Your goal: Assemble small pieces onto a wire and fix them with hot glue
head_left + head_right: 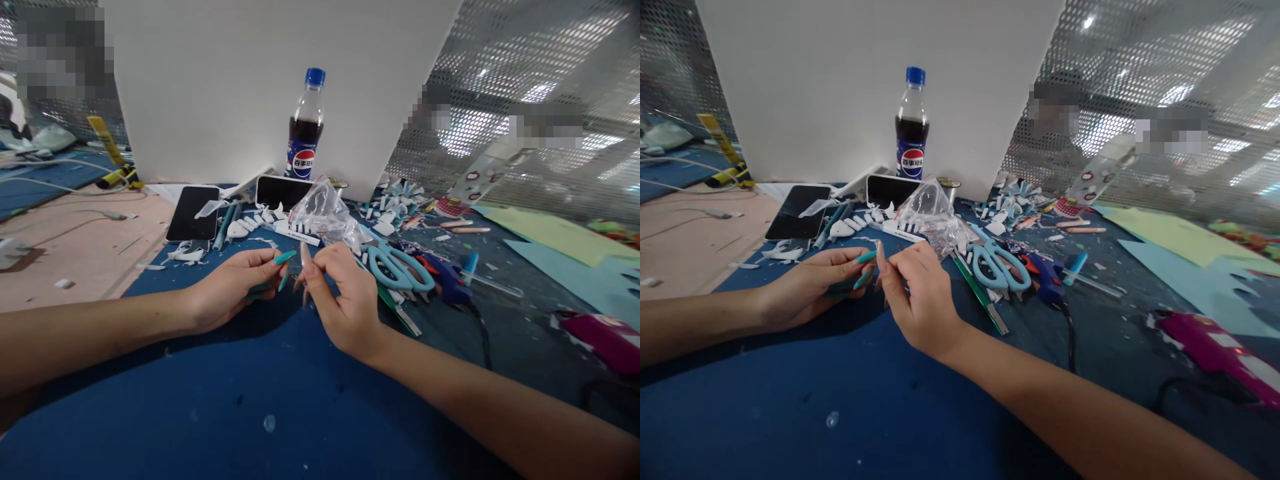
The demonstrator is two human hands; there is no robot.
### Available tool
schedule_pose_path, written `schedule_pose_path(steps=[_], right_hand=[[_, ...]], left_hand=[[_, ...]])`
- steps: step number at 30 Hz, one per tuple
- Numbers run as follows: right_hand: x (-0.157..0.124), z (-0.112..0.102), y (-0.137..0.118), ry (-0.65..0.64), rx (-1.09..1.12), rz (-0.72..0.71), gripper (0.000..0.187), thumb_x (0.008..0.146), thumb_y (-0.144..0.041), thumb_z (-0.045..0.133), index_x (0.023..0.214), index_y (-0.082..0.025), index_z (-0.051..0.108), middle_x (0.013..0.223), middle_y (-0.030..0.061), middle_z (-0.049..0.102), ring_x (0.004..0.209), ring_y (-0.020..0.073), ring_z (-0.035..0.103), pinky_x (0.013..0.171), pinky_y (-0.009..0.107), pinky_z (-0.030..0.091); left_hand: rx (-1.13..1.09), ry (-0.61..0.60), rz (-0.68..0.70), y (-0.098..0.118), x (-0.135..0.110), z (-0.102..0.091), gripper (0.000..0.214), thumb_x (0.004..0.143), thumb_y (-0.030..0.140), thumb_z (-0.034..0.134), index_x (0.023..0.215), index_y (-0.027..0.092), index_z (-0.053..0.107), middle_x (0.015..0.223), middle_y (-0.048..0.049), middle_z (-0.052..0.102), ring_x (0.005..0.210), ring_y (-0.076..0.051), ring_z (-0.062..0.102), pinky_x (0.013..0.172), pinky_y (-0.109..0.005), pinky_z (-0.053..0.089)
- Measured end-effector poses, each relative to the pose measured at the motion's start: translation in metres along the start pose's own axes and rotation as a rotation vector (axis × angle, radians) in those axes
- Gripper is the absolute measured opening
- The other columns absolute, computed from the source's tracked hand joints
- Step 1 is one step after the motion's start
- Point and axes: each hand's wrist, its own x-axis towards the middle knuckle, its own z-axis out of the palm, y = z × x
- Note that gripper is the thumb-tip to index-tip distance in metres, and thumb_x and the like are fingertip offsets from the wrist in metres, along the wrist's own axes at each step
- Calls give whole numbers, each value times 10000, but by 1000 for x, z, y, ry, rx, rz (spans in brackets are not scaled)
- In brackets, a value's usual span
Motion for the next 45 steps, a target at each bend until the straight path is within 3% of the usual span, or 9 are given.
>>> schedule_pose_path(steps=[20, 45], right_hand=[[1, 1, 0, -29, 3, 1, 296, 895, -155, 419, 604, -202, 445, 561, 3, 481, 627, 139, 451, 607, 271, 392], [1, 3, 1, -62, 4, 20, 283, 882, -145, 457, 603, -182, 427, 576, -4, 479, 634, 119, 454, 626, 250, 391]], left_hand=[[-35, -52, 38, -6, 1, -5, 192, 794, 305, 530, 677, 159, 491, 644, 24, 451, 560, -78, 377, 536, -215, 305], [-76, -24, 36, -4, 0, -3, 182, 776, 289, 562, 674, 148, 509, 621, 35, 450, 541, -55, 382, 516, -178, 314]])
